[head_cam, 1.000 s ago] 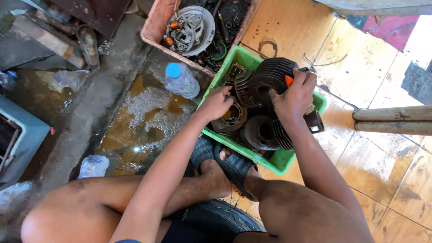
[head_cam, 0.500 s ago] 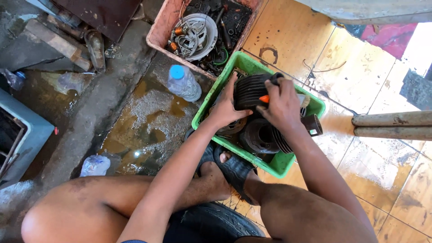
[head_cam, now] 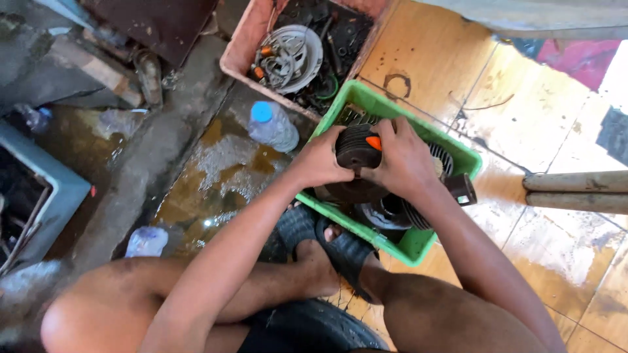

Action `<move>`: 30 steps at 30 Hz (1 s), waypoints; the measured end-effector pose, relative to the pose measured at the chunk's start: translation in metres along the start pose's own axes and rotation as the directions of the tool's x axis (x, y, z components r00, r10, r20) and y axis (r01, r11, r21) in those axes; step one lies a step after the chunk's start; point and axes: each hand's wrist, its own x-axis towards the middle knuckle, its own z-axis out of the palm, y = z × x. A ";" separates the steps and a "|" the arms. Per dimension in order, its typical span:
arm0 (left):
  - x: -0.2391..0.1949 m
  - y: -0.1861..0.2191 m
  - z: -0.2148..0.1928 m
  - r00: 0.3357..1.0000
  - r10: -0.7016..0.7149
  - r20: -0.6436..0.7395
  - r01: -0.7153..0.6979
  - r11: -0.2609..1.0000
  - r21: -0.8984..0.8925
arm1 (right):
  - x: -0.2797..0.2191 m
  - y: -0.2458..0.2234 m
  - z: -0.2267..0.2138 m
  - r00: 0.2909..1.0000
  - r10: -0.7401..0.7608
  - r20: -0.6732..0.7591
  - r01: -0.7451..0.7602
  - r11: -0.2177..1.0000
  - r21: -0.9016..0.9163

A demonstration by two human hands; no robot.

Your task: Cleaning motorcycle engine components like a clutch plate and cylinder block using a brush and solvent.

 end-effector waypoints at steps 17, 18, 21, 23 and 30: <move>-0.025 -0.010 -0.018 0.967 -0.234 0.099 0.247 0.960 -0.136 | 0.028 -0.015 0.028 0.910 0.097 0.402 -0.149 0.984 0.101; -0.021 -0.012 -0.018 0.960 -0.262 0.094 0.272 0.956 -0.109 | 0.029 -0.014 0.026 0.912 0.088 0.401 -0.144 0.983 0.112; -0.021 0.005 -0.019 0.933 -0.341 0.110 0.346 0.938 -0.027 | 0.034 -0.008 0.026 0.896 0.095 0.434 -0.181 0.970 0.162; -0.018 0.007 -0.021 0.929 -0.354 0.110 0.361 0.931 -0.051 | 0.039 0.000 0.031 0.892 0.096 0.441 -0.179 0.972 0.150; -0.017 -0.011 -0.018 0.911 -0.389 0.136 0.400 0.913 -0.073 | 0.036 -0.004 0.033 0.923 0.013 0.386 -0.079 0.985 0.156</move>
